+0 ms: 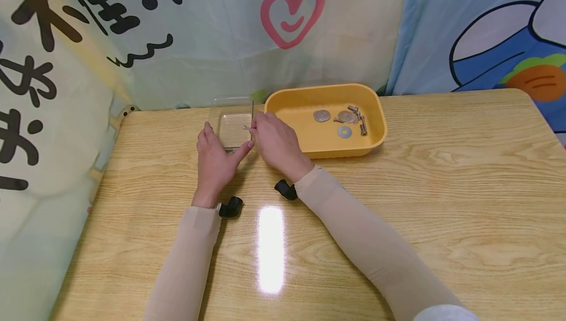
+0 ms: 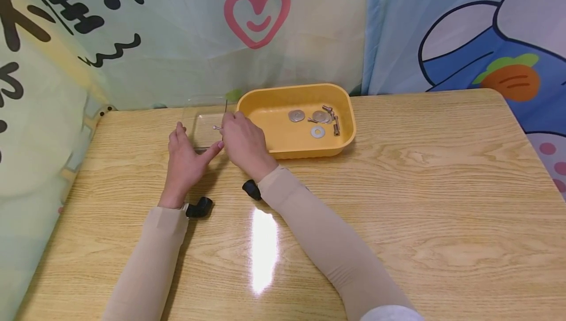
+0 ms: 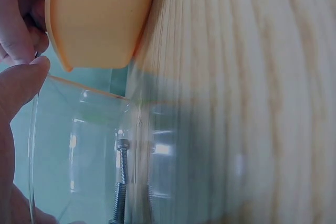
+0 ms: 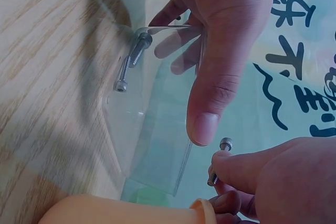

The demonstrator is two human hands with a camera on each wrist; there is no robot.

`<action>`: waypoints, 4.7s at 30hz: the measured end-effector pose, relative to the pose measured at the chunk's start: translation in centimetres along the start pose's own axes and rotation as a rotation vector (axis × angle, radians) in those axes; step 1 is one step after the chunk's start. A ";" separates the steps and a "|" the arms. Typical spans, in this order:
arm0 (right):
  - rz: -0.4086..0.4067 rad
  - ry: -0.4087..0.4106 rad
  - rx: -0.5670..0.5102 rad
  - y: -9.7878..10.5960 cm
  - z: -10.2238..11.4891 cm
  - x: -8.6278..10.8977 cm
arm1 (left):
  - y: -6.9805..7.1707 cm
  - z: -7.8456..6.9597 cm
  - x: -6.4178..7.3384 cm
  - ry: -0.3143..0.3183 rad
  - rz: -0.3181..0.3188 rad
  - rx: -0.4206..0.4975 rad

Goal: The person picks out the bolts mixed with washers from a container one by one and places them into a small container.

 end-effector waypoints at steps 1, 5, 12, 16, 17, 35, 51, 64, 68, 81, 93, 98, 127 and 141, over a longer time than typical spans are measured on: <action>-0.001 0.003 0.000 0.0 0.0 0.0 | 0.0 0.0 0.0 0.000 -0.001 0.001; -0.002 0.013 0.006 -0.1 0.2 -0.1 | 0.1 0.0 0.0 0.000 -0.001 0.004; -0.009 0.021 0.014 0.1 0.7 -0.2 | 0.1 0.1 0.0 -0.010 0.000 0.000; -0.012 0.027 0.028 0.1 1.0 -0.3 | 0.1 0.1 0.0 -0.018 -0.005 0.000; -0.012 0.028 0.030 0.1 1.1 -0.3 | 0.1 0.1 0.0 -0.019 -0.005 0.000; 0.015 0.046 0.074 -0.4 1.9 -1.2 | 0.2 -0.2 0.1 -0.019 -0.001 0.004; 0.040 0.019 0.120 -1.0 2.1 -1.6 | 0.2 0.0 0.1 -0.013 -0.005 -0.006; 0.052 0.009 0.133 -1.1 1.9 -1.7 | 0.2 0.1 0.0 -0.007 -0.003 -0.003; 0.054 0.008 0.133 -1.1 1.9 -1.7 | 0.2 0.0 0.0 -0.005 -0.004 -0.001; 0.072 0.001 0.118 -1.1 1.6 -2.1 | 0.1 0.0 0.0 -0.010 -0.008 -0.008; 0.047 0.005 0.132 -1.1 1.3 -2.4 | 0.1 0.1 -0.1 -0.006 -0.003 -0.015; 0.040 0.006 0.114 -1.1 1.2 -2.3 | 0.1 0.1 -0.1 -0.007 -0.004 -0.018; -0.033 0.059 -0.099 0.9 0.9 -1.0 | 0.1 -0.1 0.0 -0.011 0.000 -0.011; -0.066 0.054 -0.132 1.9 -0.3 0.3 | 0.1 0.0 0.0 -0.007 0.000 -0.013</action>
Point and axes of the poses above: each hand's wrist, its own x-axis away from the middle knuckle, its own y-axis out of the back of the hand, z = x × y, the point moved 8 cm from there along -x, towards the middle knuckle, and after that the axes turned 6 degrees about -y, right-handed, at the moved point
